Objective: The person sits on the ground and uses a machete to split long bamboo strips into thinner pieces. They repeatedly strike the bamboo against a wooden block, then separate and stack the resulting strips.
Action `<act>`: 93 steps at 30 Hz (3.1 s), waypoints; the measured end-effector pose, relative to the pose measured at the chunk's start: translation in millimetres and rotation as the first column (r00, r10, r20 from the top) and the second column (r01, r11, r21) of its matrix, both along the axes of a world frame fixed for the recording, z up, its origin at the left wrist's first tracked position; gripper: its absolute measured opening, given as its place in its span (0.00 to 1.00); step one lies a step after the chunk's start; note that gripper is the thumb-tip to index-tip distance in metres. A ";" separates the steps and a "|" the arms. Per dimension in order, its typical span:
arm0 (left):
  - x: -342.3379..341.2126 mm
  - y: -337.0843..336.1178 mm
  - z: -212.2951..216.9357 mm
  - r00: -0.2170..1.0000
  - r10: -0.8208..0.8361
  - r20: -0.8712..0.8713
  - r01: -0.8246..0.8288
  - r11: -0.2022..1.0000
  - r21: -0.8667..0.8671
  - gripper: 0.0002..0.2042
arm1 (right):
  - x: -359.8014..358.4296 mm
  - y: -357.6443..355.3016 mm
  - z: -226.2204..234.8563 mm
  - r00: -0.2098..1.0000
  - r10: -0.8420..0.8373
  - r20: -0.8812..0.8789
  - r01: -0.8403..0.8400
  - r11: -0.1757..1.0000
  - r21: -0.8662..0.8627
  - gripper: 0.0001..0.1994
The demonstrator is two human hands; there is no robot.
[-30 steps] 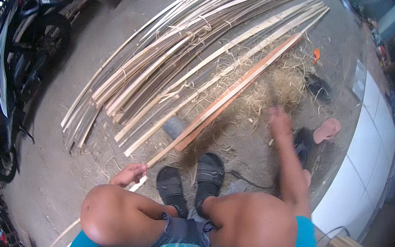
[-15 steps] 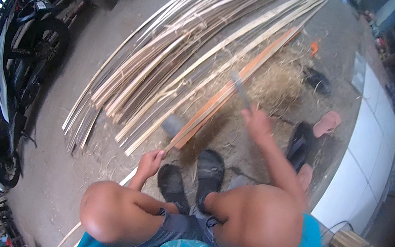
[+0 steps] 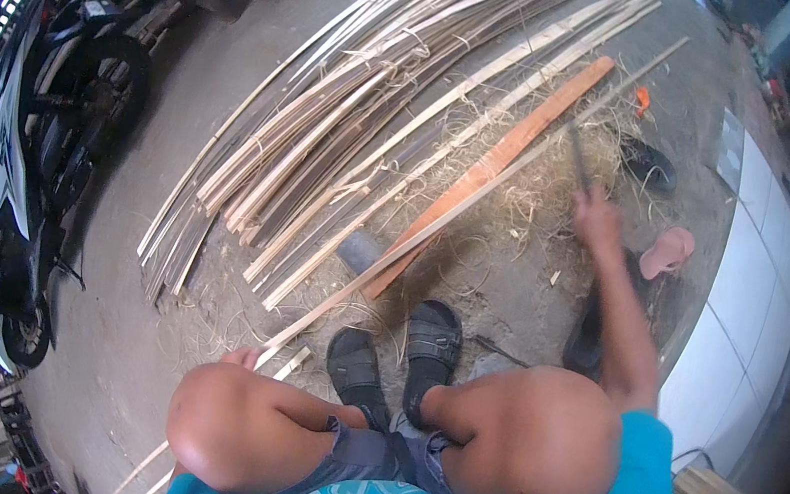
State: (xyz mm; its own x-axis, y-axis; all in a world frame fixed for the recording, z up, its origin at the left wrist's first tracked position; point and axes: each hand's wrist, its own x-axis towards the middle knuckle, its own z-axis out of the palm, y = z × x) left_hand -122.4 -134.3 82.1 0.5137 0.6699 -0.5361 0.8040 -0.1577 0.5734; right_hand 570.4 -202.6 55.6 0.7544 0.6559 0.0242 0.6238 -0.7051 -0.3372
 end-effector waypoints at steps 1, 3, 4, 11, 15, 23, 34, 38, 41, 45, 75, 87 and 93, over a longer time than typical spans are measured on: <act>20.7 11.5 -4.7 1.000 -0.014 0.023 0.012 0.996 0.087 0.14 | -39.1 1.2 -7.4 0.977 0.041 -0.210 -0.034 0.999 0.033 0.20; 68.7 31.4 -9.0 0.997 -0.018 0.079 -0.006 0.956 0.292 0.14 | -156.4 7.0 -28.6 0.894 0.385 -0.228 -0.407 0.912 -0.058 0.18; 92.9 37.1 -12.8 0.997 -0.032 0.070 0.007 0.942 0.336 0.14 | -223.1 -0.3 -9.2 0.693 0.422 -0.585 -0.345 0.906 0.245 0.17; 57.0 47.3 -22.0 0.987 -0.157 -0.021 0.155 0.930 0.333 0.15 | -112.6 -27.3 -7.6 0.948 0.125 -0.292 -0.087 0.986 0.142 0.17; 44.9 58.5 -43.0 0.975 -0.147 -0.167 0.203 0.897 0.393 0.15 | -52.2 -33.1 18.4 1.000 0.010 0.018 -0.013 0.990 0.144 0.23; 119.7 61.2 -33.0 0.977 -0.184 -0.110 0.211 0.908 0.361 0.15 | -269.9 -16.4 13.3 0.609 0.642 -0.465 -0.737 0.675 -0.034 0.18; 126.8 53.2 -51.4 0.989 0.108 0.097 -0.101 0.992 -0.070 0.23 | -239.1 -9.1 13.3 0.630 0.593 -0.502 -0.498 0.804 0.325 0.13; 121.0 25.5 -35.1 0.992 0.072 0.106 -0.093 0.973 0.210 0.25 | -229.7 5.2 12.9 0.754 0.491 -0.435 -0.520 0.852 0.061 0.19; 102.3 30.4 -27.7 0.997 0.075 -0.004 -0.075 0.997 0.001 0.23 | -88.9 16.1 7.9 0.979 0.083 -0.184 -0.084 0.996 0.000 0.20; 125.1 37.6 -32.8 0.991 0.058 0.117 -0.070 0.993 0.099 0.22 | -145.0 12.9 8.5 0.931 0.264 -0.253 -0.221 0.958 0.185 0.20; 115.3 29.5 -29.5 0.973 -0.115 -0.199 0.175 0.933 0.316 0.15 | -269.1 -21.7 -7.0 0.588 0.734 -0.339 -0.770 0.636 0.043 0.17; 80.2 70.9 -28.6 0.995 -0.028 0.091 0.042 0.987 -0.156 0.27 | -180.7 -6.0 -24.9 0.847 0.525 -0.085 -0.527 0.850 0.007 0.21; -59.2 69.9 -60.6 0.990 0.120 -0.068 -0.132 0.969 -0.209 0.26 | -152.8 -4.3 -24.3 0.905 0.332 -0.266 -0.318 0.943 0.095 0.25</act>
